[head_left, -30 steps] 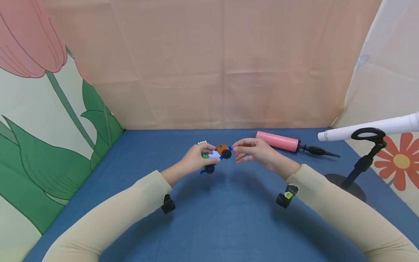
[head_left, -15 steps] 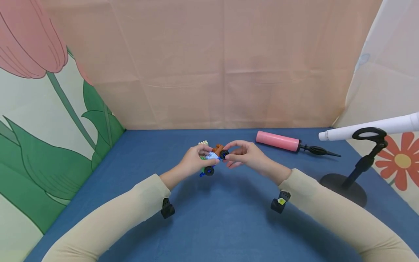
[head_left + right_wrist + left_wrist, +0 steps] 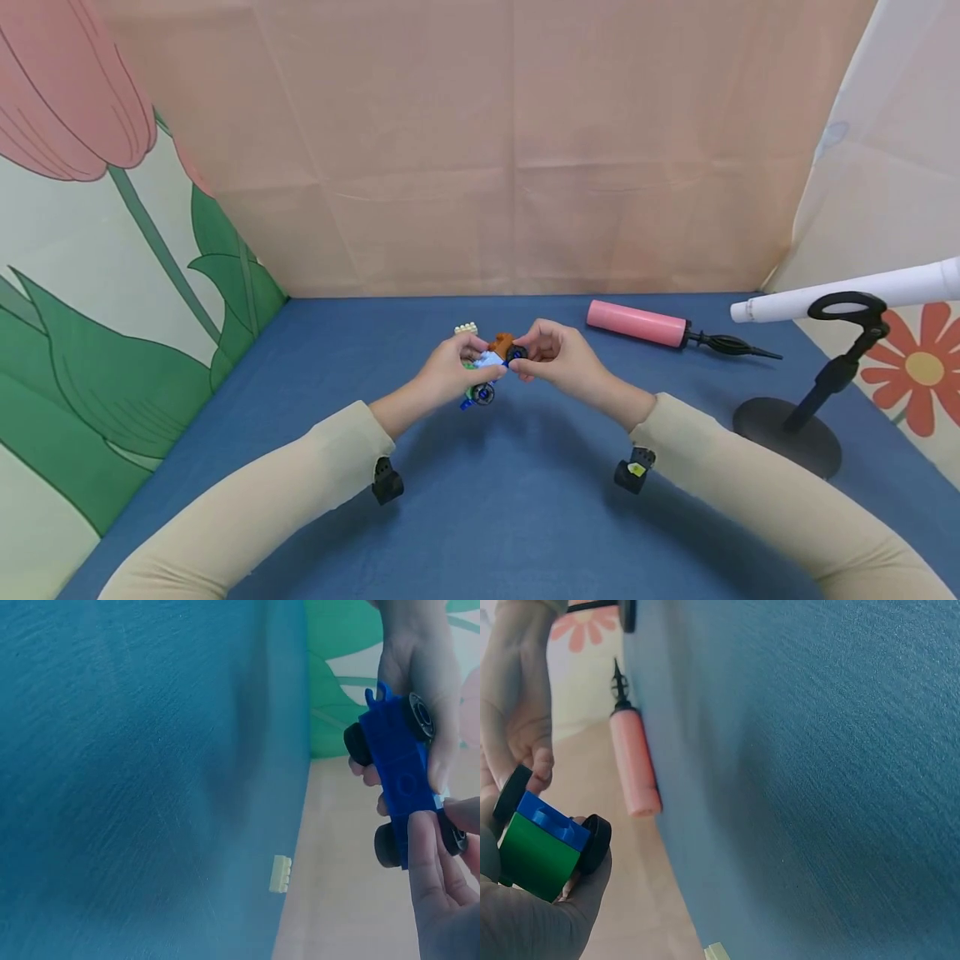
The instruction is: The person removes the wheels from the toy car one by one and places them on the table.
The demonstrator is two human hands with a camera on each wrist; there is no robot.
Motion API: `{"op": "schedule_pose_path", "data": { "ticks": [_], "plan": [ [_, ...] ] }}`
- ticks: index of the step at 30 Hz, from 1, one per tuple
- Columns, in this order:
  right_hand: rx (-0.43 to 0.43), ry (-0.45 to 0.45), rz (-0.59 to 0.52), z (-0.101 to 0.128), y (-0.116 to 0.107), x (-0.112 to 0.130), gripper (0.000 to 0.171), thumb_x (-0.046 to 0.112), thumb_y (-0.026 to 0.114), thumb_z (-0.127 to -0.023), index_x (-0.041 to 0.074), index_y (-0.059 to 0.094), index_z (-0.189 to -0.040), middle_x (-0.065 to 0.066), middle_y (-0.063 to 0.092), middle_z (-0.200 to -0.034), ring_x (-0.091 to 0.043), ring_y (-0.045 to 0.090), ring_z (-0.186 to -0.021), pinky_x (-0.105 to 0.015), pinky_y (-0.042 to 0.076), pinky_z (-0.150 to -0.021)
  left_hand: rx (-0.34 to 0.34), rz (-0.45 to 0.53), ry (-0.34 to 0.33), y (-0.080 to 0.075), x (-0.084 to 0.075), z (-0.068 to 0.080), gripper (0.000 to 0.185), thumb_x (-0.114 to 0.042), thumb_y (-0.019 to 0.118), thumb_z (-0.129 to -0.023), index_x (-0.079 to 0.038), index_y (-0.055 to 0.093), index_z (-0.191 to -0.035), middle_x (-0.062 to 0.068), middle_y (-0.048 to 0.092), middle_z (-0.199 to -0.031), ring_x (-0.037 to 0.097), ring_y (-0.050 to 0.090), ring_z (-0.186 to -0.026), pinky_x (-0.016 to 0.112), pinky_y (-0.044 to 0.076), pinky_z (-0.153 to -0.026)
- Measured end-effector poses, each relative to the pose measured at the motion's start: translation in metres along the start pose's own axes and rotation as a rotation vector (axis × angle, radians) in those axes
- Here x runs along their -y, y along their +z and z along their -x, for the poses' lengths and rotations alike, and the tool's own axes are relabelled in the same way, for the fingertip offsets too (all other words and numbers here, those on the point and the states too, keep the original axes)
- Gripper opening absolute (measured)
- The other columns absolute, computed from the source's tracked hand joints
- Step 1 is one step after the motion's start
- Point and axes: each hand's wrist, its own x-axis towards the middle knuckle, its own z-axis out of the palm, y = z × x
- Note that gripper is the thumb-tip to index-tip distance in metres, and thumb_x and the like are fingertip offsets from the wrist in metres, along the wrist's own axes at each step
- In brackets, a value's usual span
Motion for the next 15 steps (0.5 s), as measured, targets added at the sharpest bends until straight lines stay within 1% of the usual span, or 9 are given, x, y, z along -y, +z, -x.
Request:
{"op": "schedule_pose_path", "data": {
  "ticks": [2, 6, 15],
  "plan": [
    [-0.015, -0.007, 0.038, 0.0011, 0.0009, 0.0003, 0.022, 0.007, 0.074, -0.084, 0.001, 0.062, -0.102, -0.015, 0.068, -0.079, -0.022, 0.067, -0.069, -0.030, 0.058, -0.070, 0.008, 0.000, -0.001, 0.0008, 0.0005, 0.0000, 0.042, -0.029, 0.075, -0.086, -0.007, 0.057, -0.118, 0.010, 0.061, -0.114, 0.022, 0.058, -0.100, 0.033, 0.052, -0.081],
    [-0.047, -0.015, 0.113, 0.0027, 0.0029, 0.0011, 0.020, 0.009, 0.076, -0.083, 0.003, 0.065, -0.098, -0.012, 0.068, -0.077, -0.019, 0.066, -0.067, -0.028, 0.057, -0.069, 0.010, -0.015, 0.004, 0.0022, 0.0010, -0.0004, 0.041, -0.027, 0.074, -0.087, -0.007, 0.057, -0.117, 0.010, 0.061, -0.115, 0.022, 0.058, -0.102, 0.034, 0.052, -0.082],
    [-0.091, 0.004, 0.218, 0.0030, 0.0073, 0.0045, 0.017, 0.008, 0.077, -0.082, 0.006, 0.066, -0.094, -0.008, 0.068, -0.076, -0.017, 0.067, -0.067, -0.031, 0.057, -0.067, 0.014, -0.047, 0.008, 0.0021, 0.0000, 0.0000, 0.039, -0.026, 0.073, -0.088, -0.006, 0.057, -0.117, 0.012, 0.060, -0.120, 0.025, 0.058, -0.109, 0.040, 0.052, -0.089]
  ]
}}
